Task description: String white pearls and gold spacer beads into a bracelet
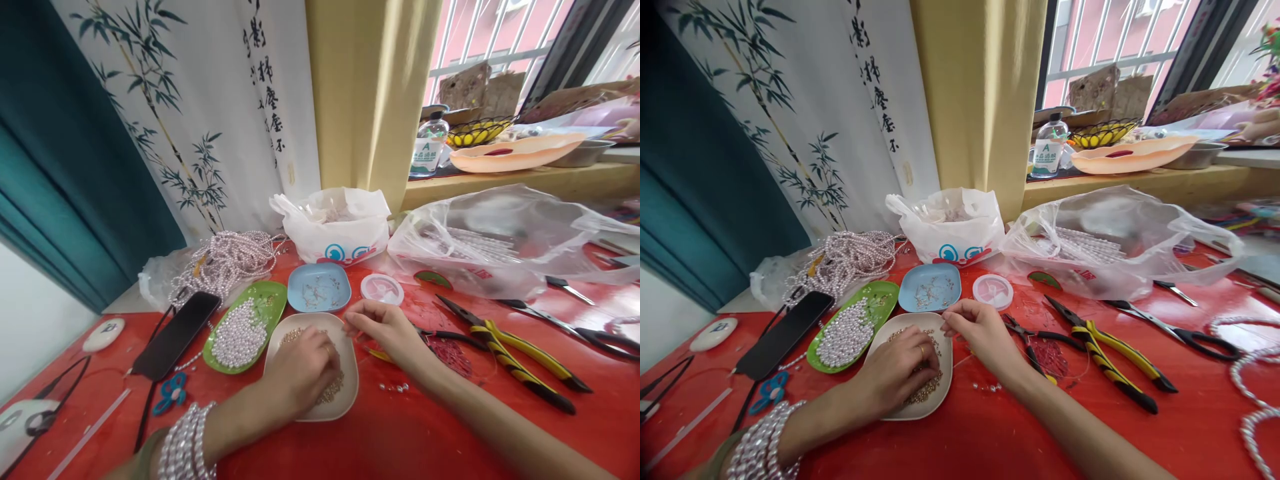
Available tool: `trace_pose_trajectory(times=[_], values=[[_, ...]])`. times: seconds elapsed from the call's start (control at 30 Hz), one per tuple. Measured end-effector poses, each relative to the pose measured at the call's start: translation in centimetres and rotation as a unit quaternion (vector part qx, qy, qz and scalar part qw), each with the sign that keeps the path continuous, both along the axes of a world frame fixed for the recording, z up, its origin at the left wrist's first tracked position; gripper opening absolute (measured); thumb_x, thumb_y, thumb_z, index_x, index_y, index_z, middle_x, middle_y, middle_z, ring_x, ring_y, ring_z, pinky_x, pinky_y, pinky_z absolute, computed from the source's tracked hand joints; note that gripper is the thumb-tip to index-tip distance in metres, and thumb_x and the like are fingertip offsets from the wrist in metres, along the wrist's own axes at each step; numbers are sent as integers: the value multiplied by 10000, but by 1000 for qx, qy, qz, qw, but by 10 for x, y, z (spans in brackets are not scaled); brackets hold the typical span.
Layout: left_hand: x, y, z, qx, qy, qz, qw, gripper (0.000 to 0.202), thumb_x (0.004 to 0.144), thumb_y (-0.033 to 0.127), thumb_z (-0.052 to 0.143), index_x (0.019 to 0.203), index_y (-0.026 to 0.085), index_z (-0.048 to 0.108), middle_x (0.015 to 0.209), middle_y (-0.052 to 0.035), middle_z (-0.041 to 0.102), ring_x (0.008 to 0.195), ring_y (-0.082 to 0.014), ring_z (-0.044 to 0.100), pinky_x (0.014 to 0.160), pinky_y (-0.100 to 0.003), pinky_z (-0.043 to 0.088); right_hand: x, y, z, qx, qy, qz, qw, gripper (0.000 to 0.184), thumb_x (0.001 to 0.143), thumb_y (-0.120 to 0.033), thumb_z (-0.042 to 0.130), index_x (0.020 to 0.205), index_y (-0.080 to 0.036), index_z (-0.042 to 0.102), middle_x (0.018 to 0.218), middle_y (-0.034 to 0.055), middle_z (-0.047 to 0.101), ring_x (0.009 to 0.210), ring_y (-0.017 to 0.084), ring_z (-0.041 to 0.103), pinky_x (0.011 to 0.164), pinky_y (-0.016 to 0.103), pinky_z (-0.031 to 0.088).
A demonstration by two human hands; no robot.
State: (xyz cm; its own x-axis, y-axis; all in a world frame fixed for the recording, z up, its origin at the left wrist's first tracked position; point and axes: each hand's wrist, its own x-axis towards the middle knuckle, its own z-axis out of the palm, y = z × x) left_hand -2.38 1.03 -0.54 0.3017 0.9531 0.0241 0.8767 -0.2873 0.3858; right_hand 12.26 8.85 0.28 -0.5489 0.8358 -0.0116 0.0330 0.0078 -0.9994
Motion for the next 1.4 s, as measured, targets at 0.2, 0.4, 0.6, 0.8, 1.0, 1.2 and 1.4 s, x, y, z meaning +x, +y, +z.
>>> trace_pose_trajectory(times=[0.2, 0.4, 0.6, 0.8, 1.0, 1.2, 1.4], values=[[-2, 0, 3, -9, -50, 31, 998, 83, 773, 149, 470, 750, 162, 549, 795, -38, 590, 830, -190, 492, 719, -285, 366, 4, 7, -1, 6, 21, -77, 997, 147, 712, -290, 553, 639, -163, 572, 589, -22, 589, 591, 110, 542, 550, 215, 398], [-3, 0, 6, -13, -91, 56, 994, 95, 717, 113, 477, 704, 155, 562, 741, -40, 582, 762, -183, 505, 670, -278, 366, 9, 9, 4, 18, 65, -157, 985, 175, 725, -346, 564, 688, -175, 564, 688, -8, 589, 676, 123, 545, 599, 224, 405], [-4, 2, 3, -66, -290, 106, 949, 93, 669, 106, 521, 714, 164, 578, 748, -23, 601, 726, -161, 534, 661, -262, 392, 11, 7, 11, 16, 104, -174, 979, 176, 729, -347, 573, 729, -171, 577, 733, 12, 612, 712, 137, 562, 651, 247, 426], [-10, 7, 0, -155, -531, 170, 815, 109, 643, 210, 640, 698, 138, 579, 701, -18, 589, 631, -122, 527, 584, -231, 407, 8, 0, 15, 10, 116, -124, 985, 188, 714, -359, 591, 676, -176, 565, 648, -8, 606, 654, 128, 562, 647, 245, 431], [-15, 9, -1, -166, -665, 207, 698, 208, 603, 216, 718, 730, 125, 581, 682, -6, 597, 583, -70, 514, 570, -180, 385, -7, -20, 6, -49, 39, 36, 997, 183, 666, -321, 581, 594, -159, 533, 478, -48, 510, 468, 87, 478, 505, 211, 386], [-17, 11, -3, -172, -716, 197, 647, 233, 586, 214, 744, 714, 106, 582, 673, -12, 596, 551, -50, 510, 561, -156, 392, -11, -28, -3, -37, -6, 53, 998, 76, 628, -203, 499, 559, -171, 508, 453, -53, 491, 450, 93, 467, 477, 207, 352], [-18, 11, -4, -171, -726, 201, 635, 201, 606, 190, 734, 706, 97, 586, 679, -19, 588, 559, -50, 517, 554, -147, 405, -11, -31, -2, -9, -25, 79, 997, 91, 606, -147, 433, 536, -176, 484, 464, -41, 496, 463, 103, 463, 471, 204, 336]])
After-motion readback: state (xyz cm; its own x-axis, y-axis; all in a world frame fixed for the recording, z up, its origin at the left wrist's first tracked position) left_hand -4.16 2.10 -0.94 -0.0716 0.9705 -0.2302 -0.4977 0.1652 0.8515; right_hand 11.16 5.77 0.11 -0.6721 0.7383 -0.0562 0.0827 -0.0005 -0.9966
